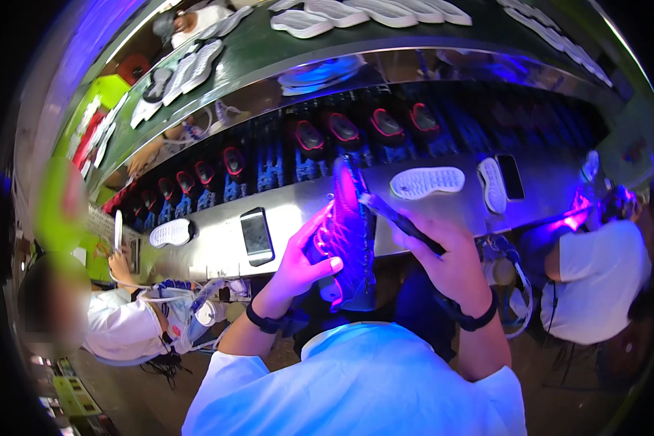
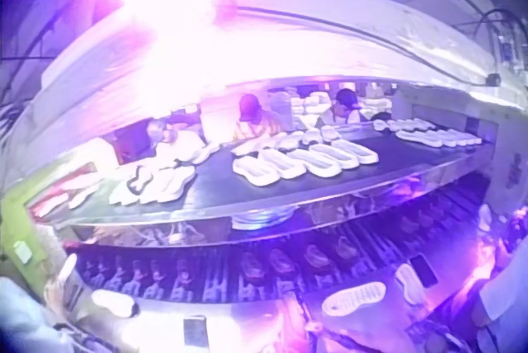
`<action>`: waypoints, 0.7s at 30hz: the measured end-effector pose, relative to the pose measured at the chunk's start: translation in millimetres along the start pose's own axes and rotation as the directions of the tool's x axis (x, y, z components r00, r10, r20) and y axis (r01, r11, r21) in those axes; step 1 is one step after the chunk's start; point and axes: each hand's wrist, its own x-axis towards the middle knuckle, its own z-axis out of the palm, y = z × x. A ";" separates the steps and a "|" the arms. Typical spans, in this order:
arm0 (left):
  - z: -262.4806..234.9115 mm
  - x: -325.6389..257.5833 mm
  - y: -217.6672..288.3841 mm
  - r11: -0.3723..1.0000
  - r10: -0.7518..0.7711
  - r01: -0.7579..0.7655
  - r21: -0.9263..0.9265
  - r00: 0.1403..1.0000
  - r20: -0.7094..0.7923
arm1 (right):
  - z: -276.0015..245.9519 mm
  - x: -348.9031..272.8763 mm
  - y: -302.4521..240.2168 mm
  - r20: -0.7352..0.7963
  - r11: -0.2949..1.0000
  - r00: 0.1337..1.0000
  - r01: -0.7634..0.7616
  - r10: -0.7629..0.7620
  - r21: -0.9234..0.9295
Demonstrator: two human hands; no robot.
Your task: The person applies adhesive/glue to the bottom edges and seams of shoe uppers at a factory workstation.
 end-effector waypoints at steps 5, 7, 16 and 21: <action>-32.5 23.4 -37.7 0.995 -0.078 0.068 -0.070 0.984 -0.160 | 1.5 -17.2 41.2 0.100 0.978 0.973 -0.205 0.207 -0.027; -78.8 56.7 -89.1 0.998 -0.055 0.062 0.016 0.964 -0.261 | 0.8 -38.8 83.5 0.078 0.921 0.923 -0.382 0.377 0.072; -269.8 210.1 -80.4 0.116 -0.136 0.577 0.809 0.816 -0.562 | 5.0 -54.1 132.5 0.053 0.716 0.762 -0.628 0.645 0.304; -320.0 257.8 -183.9 0.069 -0.034 0.674 0.736 0.739 -0.673 | -3.0 -57.0 147.6 -0.019 0.740 0.763 -0.620 0.646 0.261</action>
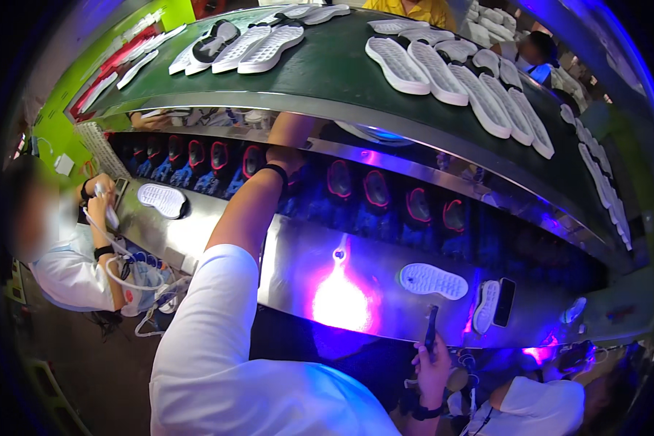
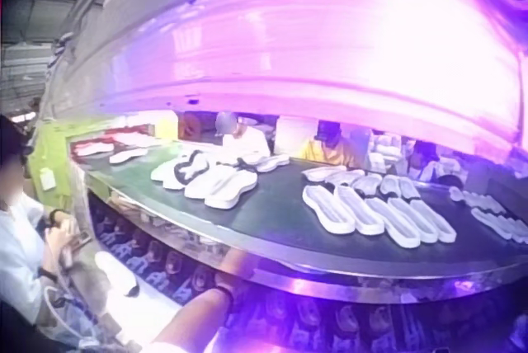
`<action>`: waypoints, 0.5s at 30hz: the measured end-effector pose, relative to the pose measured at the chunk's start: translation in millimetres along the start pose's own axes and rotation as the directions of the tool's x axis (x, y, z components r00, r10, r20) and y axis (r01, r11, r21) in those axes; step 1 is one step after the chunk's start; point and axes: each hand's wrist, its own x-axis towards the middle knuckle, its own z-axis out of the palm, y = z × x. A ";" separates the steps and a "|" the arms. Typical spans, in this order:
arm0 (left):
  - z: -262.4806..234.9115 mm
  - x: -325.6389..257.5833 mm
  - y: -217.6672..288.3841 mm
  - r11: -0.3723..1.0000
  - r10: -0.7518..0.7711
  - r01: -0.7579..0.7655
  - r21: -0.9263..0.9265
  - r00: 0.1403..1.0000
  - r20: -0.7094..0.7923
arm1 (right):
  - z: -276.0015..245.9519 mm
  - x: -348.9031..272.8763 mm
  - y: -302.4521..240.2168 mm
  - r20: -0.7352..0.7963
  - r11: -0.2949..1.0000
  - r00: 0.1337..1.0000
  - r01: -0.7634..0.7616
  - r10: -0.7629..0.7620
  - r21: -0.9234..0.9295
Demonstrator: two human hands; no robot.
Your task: The person applies adhesive/glue to the bottom edges and seams of shoe uppers at a factory workstation.
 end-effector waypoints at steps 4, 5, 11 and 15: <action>31.8 26.4 43.5 0.886 0.328 -0.438 -0.156 0.827 -0.457 | -5.6 -1.0 12.5 -0.016 1.000 1.000 -0.019 0.019 -0.008; 39.4 24.9 59.8 0.933 0.290 -0.352 -0.076 0.858 -0.425 | -3.8 0.4 12.8 0.000 1.000 1.000 -0.025 0.025 -0.008; 18.1 -29.1 137.1 0.989 -0.022 0.027 -0.143 0.999 0.037 | 7.3 8.4 7.9 0.031 1.000 1.000 0.000 -0.001 0.028; -18.2 -32.7 107.7 0.994 0.042 -0.032 -0.104 0.995 0.092 | 13.6 8.4 -7.3 0.065 1.000 0.998 0.022 -0.022 0.009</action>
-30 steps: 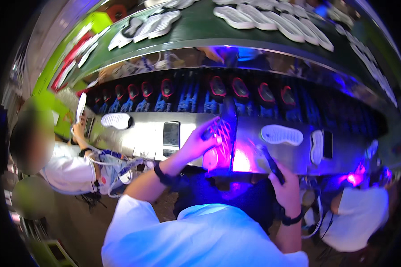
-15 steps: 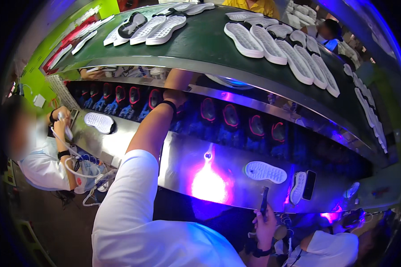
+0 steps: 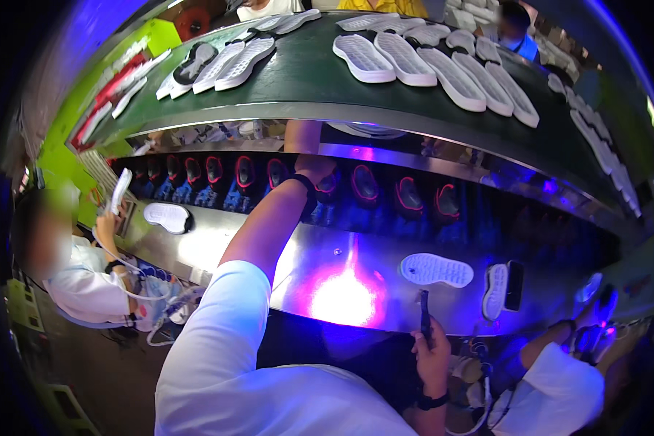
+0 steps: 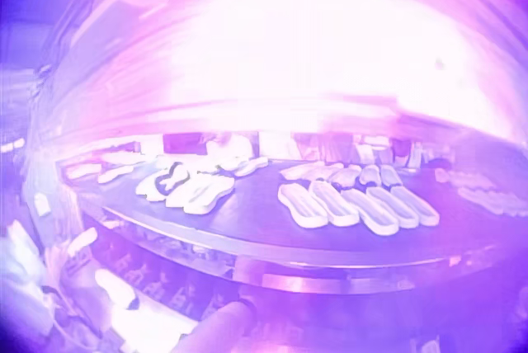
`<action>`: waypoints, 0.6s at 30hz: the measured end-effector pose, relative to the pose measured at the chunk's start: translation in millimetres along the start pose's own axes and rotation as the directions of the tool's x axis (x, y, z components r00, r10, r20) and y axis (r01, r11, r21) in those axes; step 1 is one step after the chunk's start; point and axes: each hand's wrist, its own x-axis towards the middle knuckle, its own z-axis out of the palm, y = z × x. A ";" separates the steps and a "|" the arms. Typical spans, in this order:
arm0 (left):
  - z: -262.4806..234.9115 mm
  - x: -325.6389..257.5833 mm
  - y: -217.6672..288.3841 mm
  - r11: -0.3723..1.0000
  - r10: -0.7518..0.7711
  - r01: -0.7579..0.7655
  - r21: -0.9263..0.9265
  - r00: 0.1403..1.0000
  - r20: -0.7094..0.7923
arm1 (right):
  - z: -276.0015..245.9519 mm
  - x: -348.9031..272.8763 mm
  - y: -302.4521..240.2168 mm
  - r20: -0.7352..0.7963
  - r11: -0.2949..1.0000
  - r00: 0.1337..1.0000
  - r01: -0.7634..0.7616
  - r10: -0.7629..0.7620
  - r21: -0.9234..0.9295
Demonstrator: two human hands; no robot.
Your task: The person applies adhesive/glue to the bottom edges and seams of shoe uppers at a factory workstation.
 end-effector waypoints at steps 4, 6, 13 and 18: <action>12.7 4.1 -10.0 0.989 0.136 -0.141 -0.048 0.987 -0.086 | -12.0 10.6 32.4 0.016 0.995 0.999 0.043 -0.044 0.085; 16.0 3.1 9.2 0.974 0.203 -0.212 -0.080 0.973 -0.107 | -18.5 15.6 47.6 0.003 0.996 0.998 0.063 -0.063 0.064; 58.4 49.1 18.4 0.923 0.367 -0.377 -0.081 0.923 -0.116 | -34.7 5.2 24.3 -0.101 0.994 0.989 0.111 -0.108 0.020; 67.3 42.1 28.0 0.912 0.295 -0.263 -0.314 0.954 0.059 | -39.1 -8.9 24.9 -0.147 0.986 0.984 0.117 -0.099 0.115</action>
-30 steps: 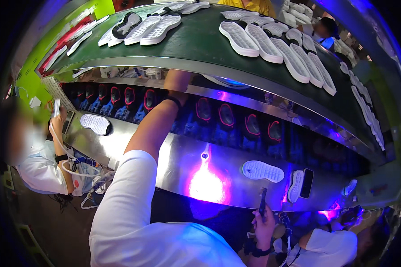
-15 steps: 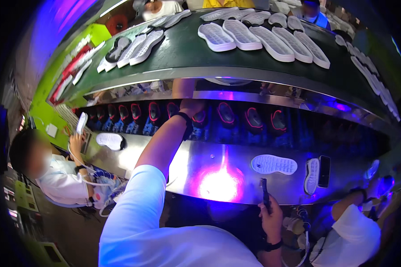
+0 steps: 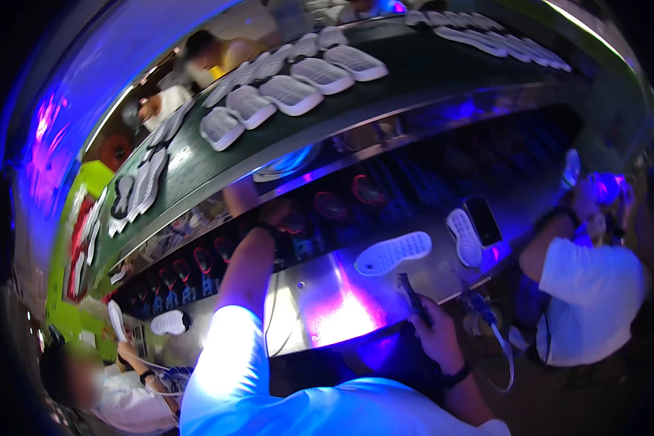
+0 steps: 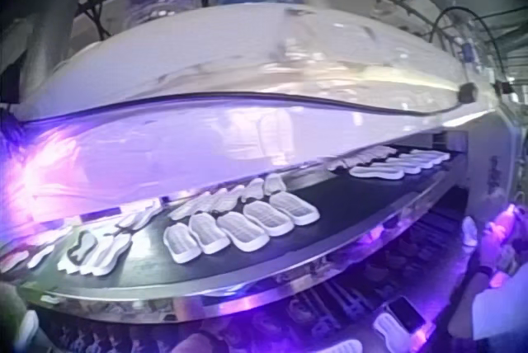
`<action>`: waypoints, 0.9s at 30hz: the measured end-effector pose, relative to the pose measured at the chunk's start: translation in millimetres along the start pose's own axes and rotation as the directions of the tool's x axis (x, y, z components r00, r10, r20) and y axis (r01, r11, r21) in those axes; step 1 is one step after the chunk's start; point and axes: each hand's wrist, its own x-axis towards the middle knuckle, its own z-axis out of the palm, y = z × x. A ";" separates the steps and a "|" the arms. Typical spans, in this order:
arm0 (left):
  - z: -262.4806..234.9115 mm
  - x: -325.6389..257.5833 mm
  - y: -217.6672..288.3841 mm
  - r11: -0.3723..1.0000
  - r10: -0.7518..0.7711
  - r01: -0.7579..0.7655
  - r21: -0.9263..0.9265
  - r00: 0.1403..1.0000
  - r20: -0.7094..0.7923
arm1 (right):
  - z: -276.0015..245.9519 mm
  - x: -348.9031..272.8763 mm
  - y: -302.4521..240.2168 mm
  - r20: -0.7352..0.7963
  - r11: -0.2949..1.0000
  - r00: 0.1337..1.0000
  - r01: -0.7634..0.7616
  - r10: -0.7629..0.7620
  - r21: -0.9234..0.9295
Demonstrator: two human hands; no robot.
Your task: The person applies adhesive/glue to the bottom edges and seams of shoe uppers at a factory workstation.
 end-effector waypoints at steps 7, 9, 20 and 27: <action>-34.3 -175.8 62.4 0.285 -0.074 0.326 -0.902 0.945 0.318 | -5.8 -8.6 25.4 -0.004 0.995 1.000 -0.021 0.021 -0.096; -47.7 -227.7 72.2 0.138 -0.012 0.225 -0.965 0.974 0.225 | 7.3 1.7 8.5 0.071 0.995 0.994 -0.073 0.077 -0.063; -27.0 -433.8 111.9 0.757 0.324 -0.464 -0.460 0.878 -0.353 | 60.3 3.0 -8.5 0.242 0.975 0.965 0.142 -0.098 -0.171; 0.9 -490.1 83.5 0.758 0.640 -0.651 0.035 0.732 -0.235 | 92.1 4.8 12.0 0.423 0.886 0.875 0.371 -0.233 -0.279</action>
